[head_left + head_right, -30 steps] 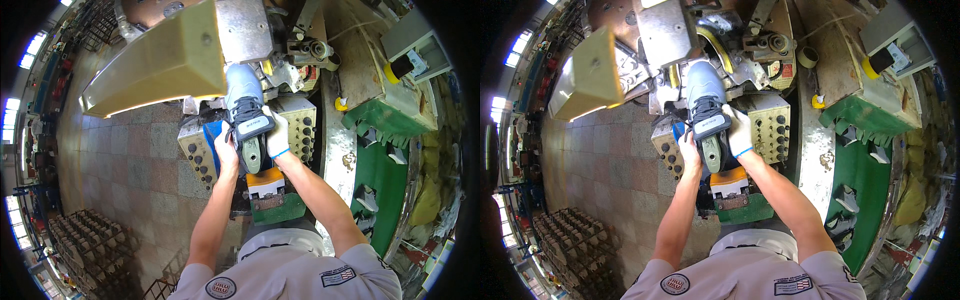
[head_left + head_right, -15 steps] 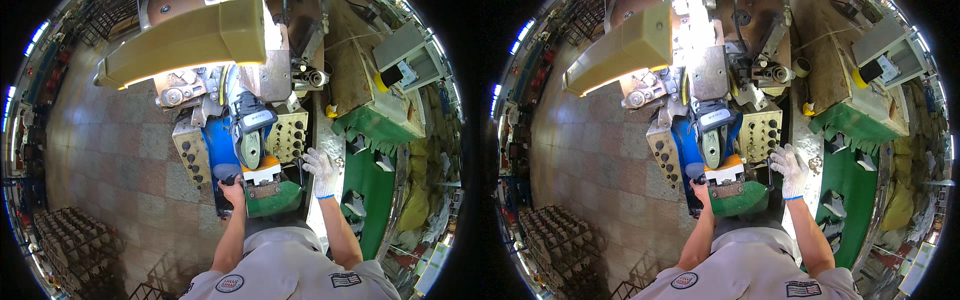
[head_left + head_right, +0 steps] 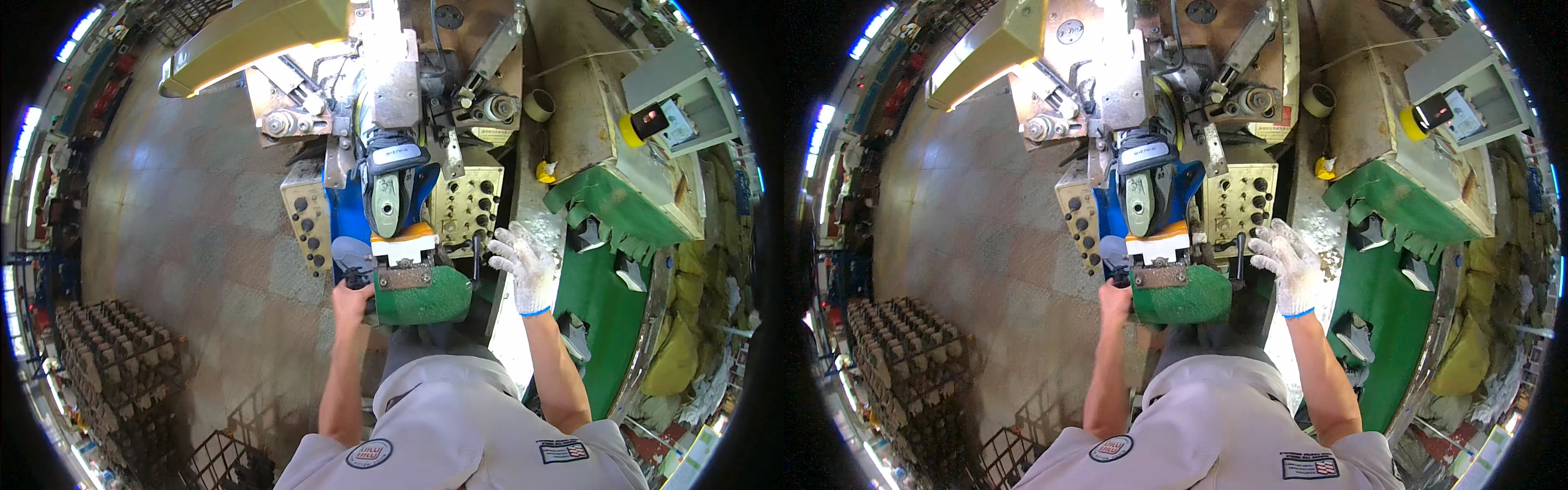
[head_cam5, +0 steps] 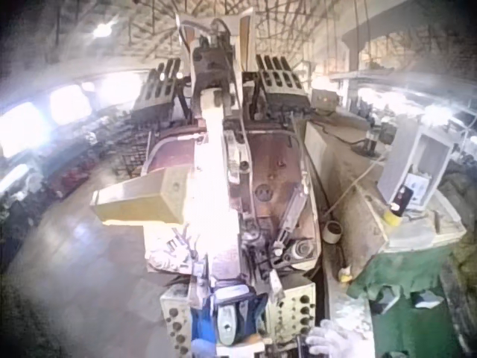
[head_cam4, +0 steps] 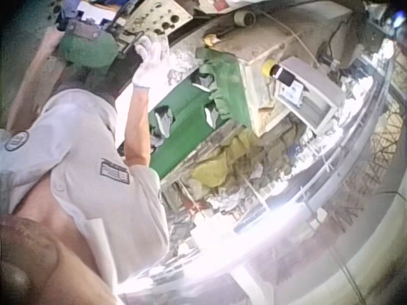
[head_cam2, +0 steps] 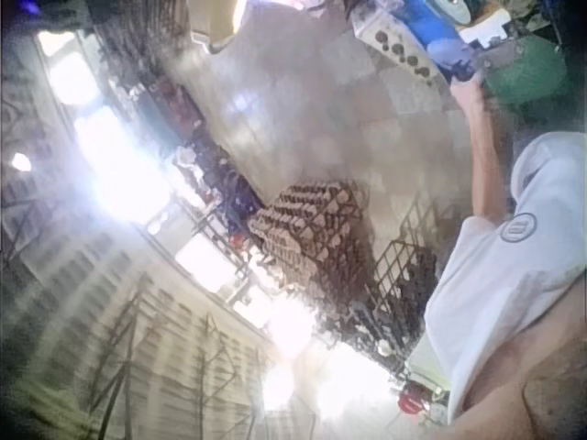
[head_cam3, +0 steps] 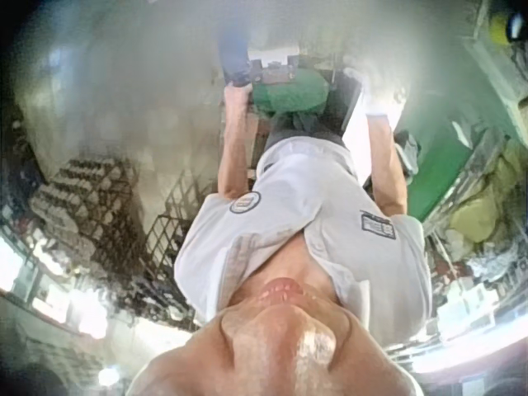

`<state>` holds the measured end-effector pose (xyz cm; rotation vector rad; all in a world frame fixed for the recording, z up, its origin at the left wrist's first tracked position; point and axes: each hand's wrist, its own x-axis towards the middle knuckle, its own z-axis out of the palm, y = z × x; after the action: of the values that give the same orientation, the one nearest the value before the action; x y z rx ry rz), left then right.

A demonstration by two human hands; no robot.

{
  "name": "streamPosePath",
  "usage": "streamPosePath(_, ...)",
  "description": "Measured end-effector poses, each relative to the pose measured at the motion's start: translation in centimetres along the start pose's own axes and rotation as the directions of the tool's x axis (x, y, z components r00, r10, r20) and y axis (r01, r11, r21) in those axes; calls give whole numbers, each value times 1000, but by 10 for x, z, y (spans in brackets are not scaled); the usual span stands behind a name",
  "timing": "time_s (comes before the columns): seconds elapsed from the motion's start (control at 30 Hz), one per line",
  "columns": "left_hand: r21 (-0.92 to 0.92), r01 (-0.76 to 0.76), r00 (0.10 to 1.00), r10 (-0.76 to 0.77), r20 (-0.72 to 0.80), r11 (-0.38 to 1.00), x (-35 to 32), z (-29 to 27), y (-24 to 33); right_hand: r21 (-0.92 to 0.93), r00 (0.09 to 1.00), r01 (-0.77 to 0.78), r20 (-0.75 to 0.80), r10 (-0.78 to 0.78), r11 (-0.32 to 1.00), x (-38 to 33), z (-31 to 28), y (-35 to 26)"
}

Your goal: The person places a shoe upper onto a machine mold, operates the industrial machine to form the shoe, and then places the completed component onto a conveyor belt.

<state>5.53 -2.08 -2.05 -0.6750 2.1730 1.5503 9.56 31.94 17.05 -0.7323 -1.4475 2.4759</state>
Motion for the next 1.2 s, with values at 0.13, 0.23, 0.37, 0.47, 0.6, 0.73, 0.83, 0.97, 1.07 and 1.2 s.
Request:
streamPosePath(0.13,485,-168,981,193,-1,858,-109,-93,148,-24,997,-35,71,36,999,-29,9,-8)
streamPosePath(0.23,552,-331,937,336,96,765,-164,-96,247,-63,946,-31,322,50,998,-36,38,-16)
streamPosePath(0.37,223,-480,814,337,473,848,-218,-16,313,136,875,47,472,-107,990,-41,55,-36)
streamPosePath(0.47,4,-617,715,559,420,787,-259,27,317,168,971,-14,238,-27,986,-44,-33,-58)
streamPosePath(0.6,464,-694,582,809,-88,550,-145,17,311,130,937,39,-348,9,991,-81,-230,-52)
streamPosePath(0.73,439,-586,715,690,-115,681,-60,35,284,221,587,75,-798,136,972,-176,-385,-44)
streamPosePath(0.83,487,-525,771,633,-75,698,-50,68,290,-280,181,-712,-959,-216,644,-237,-496,0)
streamPosePath(0.97,637,-322,776,580,-246,701,-10,47,281,-495,256,-660,-856,-450,566,-157,-509,-16)
streamPosePath(1.07,662,-268,777,563,-280,699,-13,44,287,-388,481,-416,-861,-163,823,-21,-518,2)
streamPosePath(1.2,406,-591,762,647,-1,697,-4,7,260,-188,531,-507,-837,133,841,143,-519,18)
